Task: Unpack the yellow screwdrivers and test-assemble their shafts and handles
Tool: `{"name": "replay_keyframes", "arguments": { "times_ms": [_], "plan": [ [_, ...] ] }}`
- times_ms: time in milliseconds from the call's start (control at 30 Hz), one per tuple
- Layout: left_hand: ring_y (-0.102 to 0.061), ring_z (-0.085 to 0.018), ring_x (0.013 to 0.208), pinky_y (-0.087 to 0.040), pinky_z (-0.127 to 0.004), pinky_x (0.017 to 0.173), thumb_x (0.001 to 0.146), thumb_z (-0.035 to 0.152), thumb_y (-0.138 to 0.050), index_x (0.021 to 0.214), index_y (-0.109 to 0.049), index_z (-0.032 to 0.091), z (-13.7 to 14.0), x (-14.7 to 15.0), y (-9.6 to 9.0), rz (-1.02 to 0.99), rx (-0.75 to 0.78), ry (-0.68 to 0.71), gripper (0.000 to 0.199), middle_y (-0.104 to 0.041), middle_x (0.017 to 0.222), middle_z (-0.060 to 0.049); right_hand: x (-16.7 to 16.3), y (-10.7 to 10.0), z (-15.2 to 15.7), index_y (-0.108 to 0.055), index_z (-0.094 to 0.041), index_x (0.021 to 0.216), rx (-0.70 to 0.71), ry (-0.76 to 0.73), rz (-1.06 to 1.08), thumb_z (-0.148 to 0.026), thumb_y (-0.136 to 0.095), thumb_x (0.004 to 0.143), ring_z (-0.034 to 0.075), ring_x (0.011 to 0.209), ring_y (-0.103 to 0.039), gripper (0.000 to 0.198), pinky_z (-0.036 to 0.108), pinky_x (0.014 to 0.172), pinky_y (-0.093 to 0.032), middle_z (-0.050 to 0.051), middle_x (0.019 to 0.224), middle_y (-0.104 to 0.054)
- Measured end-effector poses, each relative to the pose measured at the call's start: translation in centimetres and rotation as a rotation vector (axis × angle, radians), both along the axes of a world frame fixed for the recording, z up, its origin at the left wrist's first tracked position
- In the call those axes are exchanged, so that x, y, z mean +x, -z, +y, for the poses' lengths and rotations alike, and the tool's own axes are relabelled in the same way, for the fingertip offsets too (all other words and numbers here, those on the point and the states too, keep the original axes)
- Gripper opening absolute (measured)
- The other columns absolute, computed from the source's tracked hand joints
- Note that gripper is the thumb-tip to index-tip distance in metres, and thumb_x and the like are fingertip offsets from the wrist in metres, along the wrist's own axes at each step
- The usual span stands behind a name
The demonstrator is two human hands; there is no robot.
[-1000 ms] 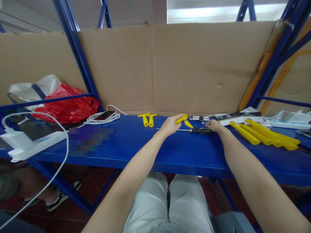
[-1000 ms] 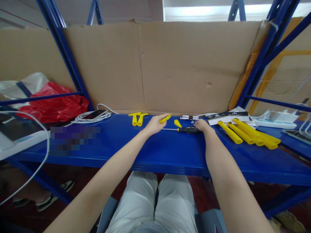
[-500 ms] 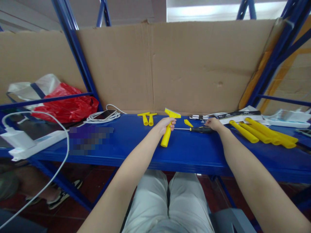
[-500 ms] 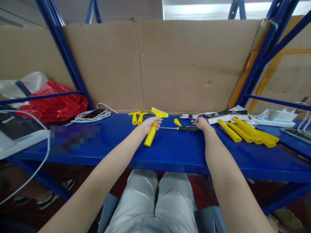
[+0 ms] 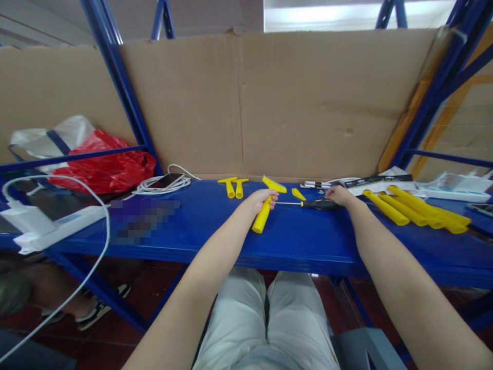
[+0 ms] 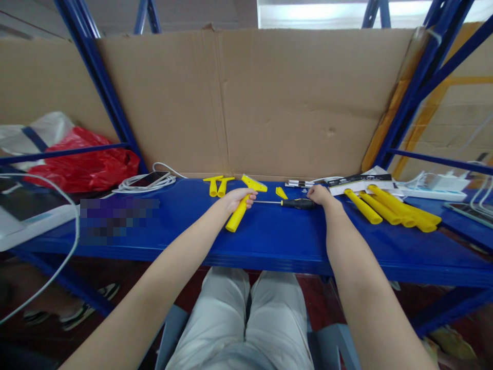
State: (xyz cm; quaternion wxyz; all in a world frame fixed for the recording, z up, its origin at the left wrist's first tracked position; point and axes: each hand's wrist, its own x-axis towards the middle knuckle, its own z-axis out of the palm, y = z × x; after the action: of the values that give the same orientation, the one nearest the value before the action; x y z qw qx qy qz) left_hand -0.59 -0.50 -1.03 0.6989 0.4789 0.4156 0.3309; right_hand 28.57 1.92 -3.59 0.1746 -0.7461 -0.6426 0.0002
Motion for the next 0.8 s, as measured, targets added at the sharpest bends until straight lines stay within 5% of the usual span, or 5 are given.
{"name": "replay_keyframes", "arguments": {
  "times_ms": [467,633,800],
  "plan": [
    [-0.031,-0.003,0.031,-0.024,-0.013,0.033,0.084,0.006,-0.042,0.065,-0.038,0.018,-0.2,0.1,0.0,0.019,0.039,-0.005,0.023,-0.037,0.044,0.009,-0.5,-0.4,-0.3,-0.071,-0.014,0.075,-0.064,0.034,-0.097,-0.012,-0.056,0.075,0.019,0.073,-0.066,0.015,0.021,0.062,-0.046,0.009,0.077,-0.071],
    [-0.031,-0.003,0.031,-0.024,-0.014,0.034,0.085,0.006,-0.041,0.066,-0.039,0.018,-0.4,0.0,-0.1,0.027,0.045,-0.014,0.022,-0.037,0.044,0.009,-1.1,-1.4,-0.4,-0.069,-0.013,0.074,0.026,-0.005,-0.051,-0.008,-0.054,0.075,0.018,0.074,-0.065,0.016,0.020,0.065,-0.045,0.009,0.076,-0.070],
    [-0.033,-0.004,0.032,-0.024,-0.015,0.035,0.084,0.006,-0.043,0.069,-0.041,0.018,-0.5,0.0,-0.1,0.028,0.068,-0.013,0.019,-0.038,0.046,0.009,-4.6,-3.5,-0.9,-0.066,-0.012,0.082,0.229,-0.199,0.147,-0.015,-0.051,0.080,0.016,0.072,-0.061,0.016,0.022,0.067,-0.045,0.010,0.079,-0.069]
  ]
}}
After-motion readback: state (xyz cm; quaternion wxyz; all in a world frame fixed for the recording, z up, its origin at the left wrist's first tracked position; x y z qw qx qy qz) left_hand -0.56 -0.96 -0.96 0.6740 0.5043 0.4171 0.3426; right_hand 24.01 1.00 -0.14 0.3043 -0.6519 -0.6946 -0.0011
